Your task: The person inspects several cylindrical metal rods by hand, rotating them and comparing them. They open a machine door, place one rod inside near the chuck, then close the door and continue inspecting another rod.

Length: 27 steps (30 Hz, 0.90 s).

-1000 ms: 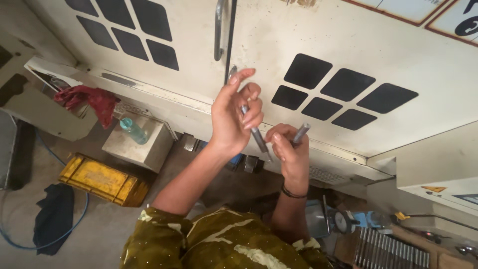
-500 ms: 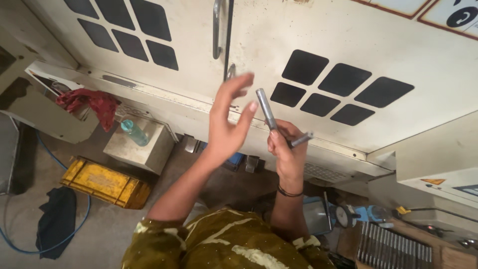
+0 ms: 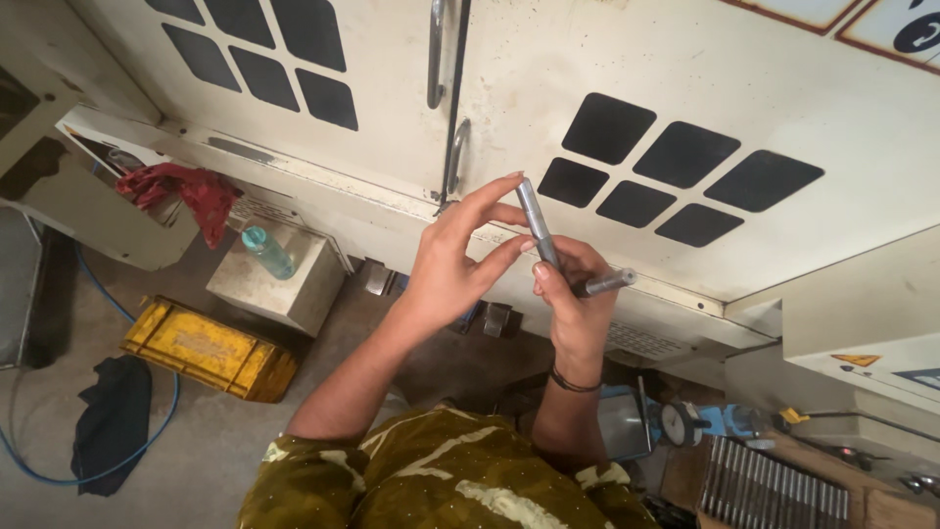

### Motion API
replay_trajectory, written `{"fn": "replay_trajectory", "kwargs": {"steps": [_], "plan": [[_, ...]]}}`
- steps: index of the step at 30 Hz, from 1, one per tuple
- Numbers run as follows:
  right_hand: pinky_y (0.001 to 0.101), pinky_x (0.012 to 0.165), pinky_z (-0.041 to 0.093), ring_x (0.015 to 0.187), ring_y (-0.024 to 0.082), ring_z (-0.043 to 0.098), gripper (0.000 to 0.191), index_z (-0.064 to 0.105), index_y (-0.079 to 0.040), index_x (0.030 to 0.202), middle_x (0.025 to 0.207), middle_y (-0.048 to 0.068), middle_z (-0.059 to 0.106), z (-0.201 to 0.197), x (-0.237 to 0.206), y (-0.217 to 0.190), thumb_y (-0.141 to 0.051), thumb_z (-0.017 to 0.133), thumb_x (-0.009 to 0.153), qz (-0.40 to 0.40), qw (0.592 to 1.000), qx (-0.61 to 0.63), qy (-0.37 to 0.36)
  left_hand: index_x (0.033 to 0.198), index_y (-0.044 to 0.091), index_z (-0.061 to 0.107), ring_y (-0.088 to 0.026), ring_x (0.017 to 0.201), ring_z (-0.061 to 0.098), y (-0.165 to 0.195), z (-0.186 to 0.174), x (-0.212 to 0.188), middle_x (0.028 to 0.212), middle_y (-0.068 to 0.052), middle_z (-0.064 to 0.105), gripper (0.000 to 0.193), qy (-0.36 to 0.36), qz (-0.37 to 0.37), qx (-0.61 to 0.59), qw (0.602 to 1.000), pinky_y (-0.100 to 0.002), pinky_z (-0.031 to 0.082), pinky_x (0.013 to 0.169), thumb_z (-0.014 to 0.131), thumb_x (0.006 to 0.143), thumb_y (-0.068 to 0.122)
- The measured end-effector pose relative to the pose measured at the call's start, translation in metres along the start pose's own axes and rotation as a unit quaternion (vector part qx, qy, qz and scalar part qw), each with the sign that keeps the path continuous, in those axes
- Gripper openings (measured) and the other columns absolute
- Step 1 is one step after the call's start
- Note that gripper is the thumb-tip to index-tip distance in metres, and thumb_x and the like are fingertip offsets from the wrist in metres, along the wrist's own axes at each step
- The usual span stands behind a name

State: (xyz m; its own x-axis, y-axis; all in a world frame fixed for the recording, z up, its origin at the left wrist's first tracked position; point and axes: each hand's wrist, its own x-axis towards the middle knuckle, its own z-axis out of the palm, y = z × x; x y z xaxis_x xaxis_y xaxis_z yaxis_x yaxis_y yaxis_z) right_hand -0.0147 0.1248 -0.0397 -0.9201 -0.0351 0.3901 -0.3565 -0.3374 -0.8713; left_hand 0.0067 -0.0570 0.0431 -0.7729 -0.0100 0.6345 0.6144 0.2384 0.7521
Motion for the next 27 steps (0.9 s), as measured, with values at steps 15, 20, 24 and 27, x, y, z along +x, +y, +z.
{"fn": "replay_trajectory", "kwargs": {"steps": [15, 20, 24, 27], "plan": [[0.0219, 0.070, 0.045, 0.080, 0.007, 0.058, 0.032, 0.067, 0.000, 0.120, 0.094, 0.001, 0.067, 0.000, 0.002, -0.004, 0.004, 0.078, 0.090, -0.043, 0.999, -0.028, -0.006, 0.147, 0.008, 0.051, -0.016, 0.107, 0.077, -0.009, 0.007, -0.002, 0.102, -0.008, 0.079, 0.057, -0.013, -0.026, -0.062, 0.998, -0.033, 0.056, 0.101, 0.074, 0.096, 0.001], [0.0218, 0.067, 0.046, 0.077, 0.008, 0.060, 0.032, 0.067, 0.001, 0.120, 0.094, 0.003, 0.068, -0.004, 0.005, -0.001, 0.004, 0.077, 0.089, -0.035, 0.999, -0.028, -0.004, 0.146, 0.008, 0.053, -0.016, 0.105, 0.077, -0.011, 0.009, 0.000, 0.102, -0.007, 0.080, 0.055, -0.004, -0.019, -0.044, 0.999, -0.032, 0.056, 0.098, 0.075, 0.096, 0.002], [0.0208, 0.061, 0.044, 0.072, 0.008, 0.060, 0.032, 0.068, 0.003, 0.123, 0.091, 0.004, 0.069, -0.007, 0.005, 0.000, 0.002, 0.074, 0.092, -0.015, 1.000, -0.005, -0.014, 0.144, 0.009, 0.056, -0.016, 0.100, 0.078, -0.011, 0.010, 0.002, 0.098, -0.006, 0.080, 0.053, 0.000, -0.025, -0.029, 0.999, -0.031, 0.057, 0.096, 0.077, 0.095, 0.004], [0.0207, 0.061, 0.044, 0.071, 0.008, 0.060, 0.033, 0.067, 0.003, 0.124, 0.092, 0.006, 0.071, -0.008, 0.006, 0.001, 0.001, 0.073, 0.092, -0.015, 1.000, -0.001, -0.013, 0.143, 0.009, 0.056, -0.018, 0.100, 0.077, -0.011, 0.010, 0.004, 0.100, -0.006, 0.080, 0.055, -0.001, -0.015, -0.011, 1.000, -0.031, 0.057, 0.096, 0.078, 0.093, 0.005]]}}
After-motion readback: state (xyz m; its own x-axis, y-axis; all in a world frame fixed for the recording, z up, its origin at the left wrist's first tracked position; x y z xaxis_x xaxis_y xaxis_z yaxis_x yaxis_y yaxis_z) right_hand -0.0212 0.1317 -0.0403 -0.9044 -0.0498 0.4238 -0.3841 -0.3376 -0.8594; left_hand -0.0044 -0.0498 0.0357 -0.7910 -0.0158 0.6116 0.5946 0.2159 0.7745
